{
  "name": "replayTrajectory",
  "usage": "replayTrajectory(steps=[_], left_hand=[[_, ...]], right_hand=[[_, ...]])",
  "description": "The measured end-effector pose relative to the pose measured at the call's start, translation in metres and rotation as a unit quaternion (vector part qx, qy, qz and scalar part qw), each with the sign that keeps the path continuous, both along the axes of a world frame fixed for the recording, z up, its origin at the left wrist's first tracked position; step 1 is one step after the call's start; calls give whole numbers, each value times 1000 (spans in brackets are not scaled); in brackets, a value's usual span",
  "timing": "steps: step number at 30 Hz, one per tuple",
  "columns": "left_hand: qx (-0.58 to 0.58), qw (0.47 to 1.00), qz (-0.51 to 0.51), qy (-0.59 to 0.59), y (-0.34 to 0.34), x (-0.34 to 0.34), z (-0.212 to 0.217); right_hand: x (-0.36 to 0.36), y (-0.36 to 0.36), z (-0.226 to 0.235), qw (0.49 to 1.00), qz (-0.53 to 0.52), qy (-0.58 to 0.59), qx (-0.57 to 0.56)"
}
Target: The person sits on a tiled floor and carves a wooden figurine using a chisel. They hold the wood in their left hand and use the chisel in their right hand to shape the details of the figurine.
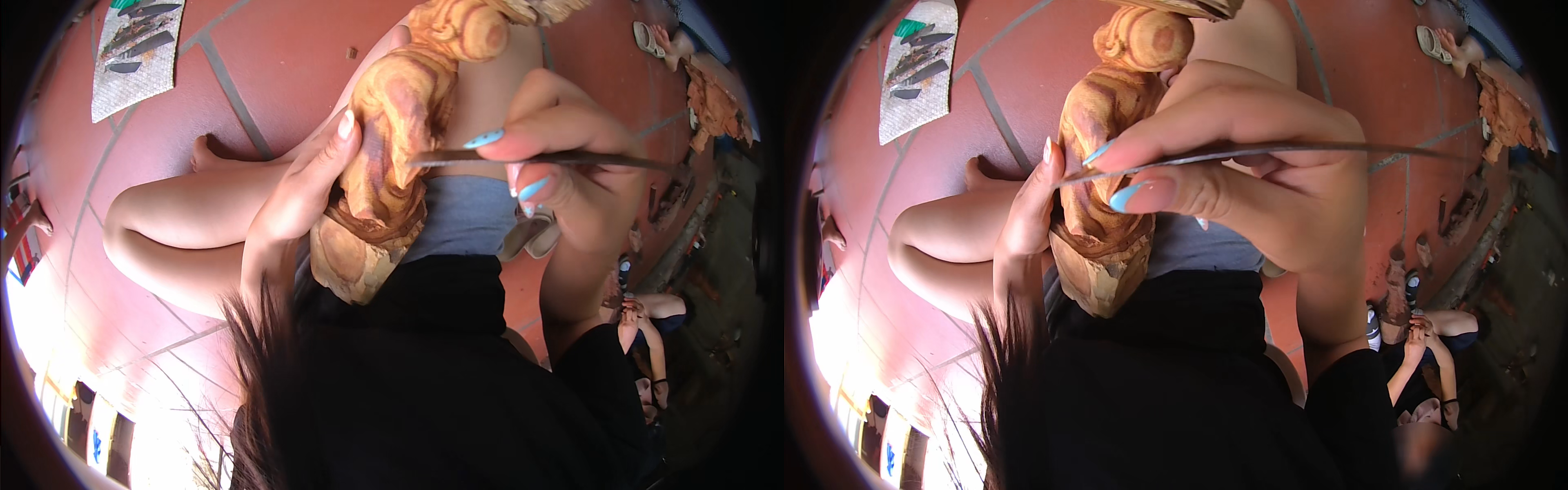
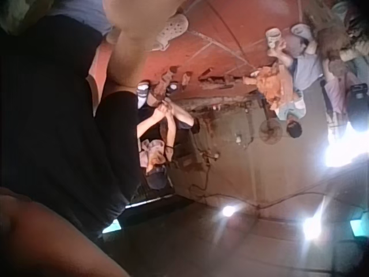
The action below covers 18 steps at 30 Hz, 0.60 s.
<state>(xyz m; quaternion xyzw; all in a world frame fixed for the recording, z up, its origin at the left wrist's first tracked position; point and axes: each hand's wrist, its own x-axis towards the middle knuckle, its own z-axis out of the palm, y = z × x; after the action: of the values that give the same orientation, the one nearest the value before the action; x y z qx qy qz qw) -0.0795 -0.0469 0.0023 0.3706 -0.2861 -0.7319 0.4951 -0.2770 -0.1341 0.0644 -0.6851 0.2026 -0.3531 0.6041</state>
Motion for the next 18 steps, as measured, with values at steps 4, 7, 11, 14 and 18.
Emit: replayTrajectory(steps=[4, 7, 11, 14, 18], left_hand=[[-134, 990, 12, 29, -18, -22, -34], [-237, 971, -39, -5, -29, -1, -25], [-186, 980, -54, 43, -26, -4, -40], [-89, 993, -50, 53, -16, -5, -40], [-77, 995, -54, 17, -16, -3, -34]], right_hand=[[-6, 16, -7, 994, -1, 82, 65], [8, 15, -1, 993, 35, 110, 40], [9, 16, -7, 986, 27, 165, -4], [14, 13, -10, 986, 13, 161, -46], [18, 0, -13, 978, -36, 159, -127]])
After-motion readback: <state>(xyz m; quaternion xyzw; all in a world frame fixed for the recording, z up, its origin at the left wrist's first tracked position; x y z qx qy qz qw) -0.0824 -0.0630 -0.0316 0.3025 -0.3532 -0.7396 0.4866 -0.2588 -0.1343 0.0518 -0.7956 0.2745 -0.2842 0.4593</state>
